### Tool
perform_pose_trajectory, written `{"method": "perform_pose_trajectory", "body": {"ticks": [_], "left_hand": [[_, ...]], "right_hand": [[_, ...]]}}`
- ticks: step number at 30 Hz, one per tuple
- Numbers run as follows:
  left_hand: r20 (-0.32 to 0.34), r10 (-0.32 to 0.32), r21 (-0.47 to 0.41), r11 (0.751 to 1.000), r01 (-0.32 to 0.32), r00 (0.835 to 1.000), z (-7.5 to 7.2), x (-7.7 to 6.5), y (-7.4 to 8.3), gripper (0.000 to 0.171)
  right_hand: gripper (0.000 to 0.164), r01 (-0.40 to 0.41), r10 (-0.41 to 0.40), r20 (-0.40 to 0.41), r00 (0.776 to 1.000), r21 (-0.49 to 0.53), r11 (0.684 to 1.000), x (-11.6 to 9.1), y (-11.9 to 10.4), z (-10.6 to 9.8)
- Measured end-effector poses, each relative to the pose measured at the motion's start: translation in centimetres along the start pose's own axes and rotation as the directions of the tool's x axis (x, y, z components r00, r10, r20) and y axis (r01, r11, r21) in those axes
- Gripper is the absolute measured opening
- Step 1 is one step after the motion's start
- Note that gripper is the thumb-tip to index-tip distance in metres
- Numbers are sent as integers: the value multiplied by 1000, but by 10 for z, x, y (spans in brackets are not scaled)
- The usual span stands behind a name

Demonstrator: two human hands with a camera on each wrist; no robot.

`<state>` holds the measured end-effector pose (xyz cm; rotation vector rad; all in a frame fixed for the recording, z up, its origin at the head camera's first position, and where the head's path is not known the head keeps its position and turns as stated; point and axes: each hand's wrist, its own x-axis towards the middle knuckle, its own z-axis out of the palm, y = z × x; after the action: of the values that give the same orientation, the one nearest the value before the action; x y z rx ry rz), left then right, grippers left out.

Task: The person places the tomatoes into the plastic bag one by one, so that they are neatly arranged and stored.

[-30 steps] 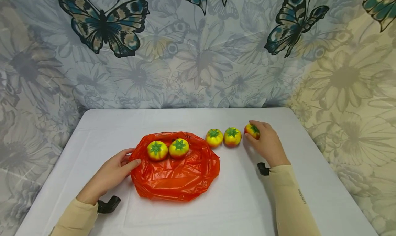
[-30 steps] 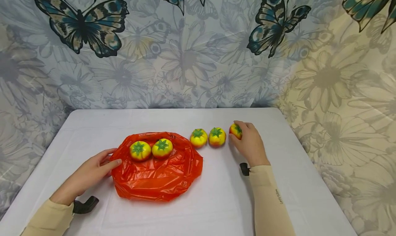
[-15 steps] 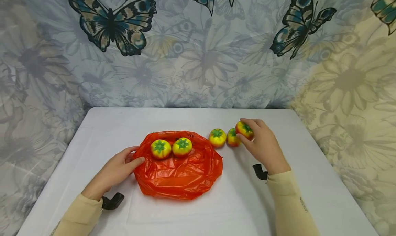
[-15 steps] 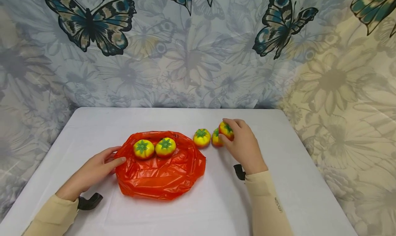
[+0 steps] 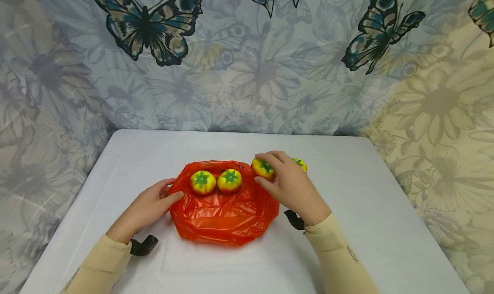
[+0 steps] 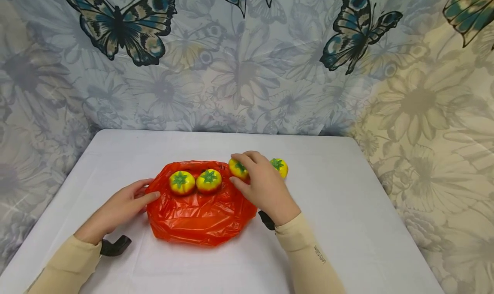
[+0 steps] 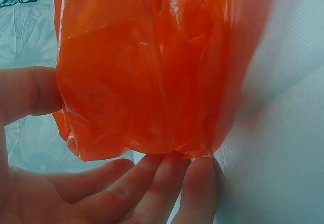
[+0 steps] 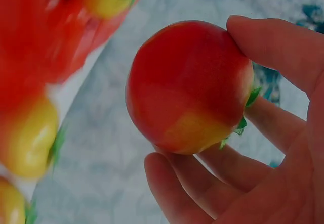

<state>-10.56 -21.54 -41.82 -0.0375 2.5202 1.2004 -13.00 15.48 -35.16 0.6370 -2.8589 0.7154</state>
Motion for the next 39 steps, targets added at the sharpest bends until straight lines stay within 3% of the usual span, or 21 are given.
{"method": "perform_pose_trajectory", "body": {"ticks": [10,17,30,39], "left_hand": [[-7,16,0,1000,-16,1000,0,0,0,75],[-7,12,-9,1000,-12,1000,0,-1,0,74],[-7,2,1,1000,-2,1000,-1,0,-2,77],[-10,5,0,1000,-5,1000,-1,0,-2,76]], "right_hand": [[53,164,-163,93,982,-7,986,4,-49,39],[54,217,-209,218,954,-18,976,4,-74,66],[52,287,-263,283,922,-47,957,5,-90,94],[51,306,-283,297,912,-31,952,4,-92,103]]}}
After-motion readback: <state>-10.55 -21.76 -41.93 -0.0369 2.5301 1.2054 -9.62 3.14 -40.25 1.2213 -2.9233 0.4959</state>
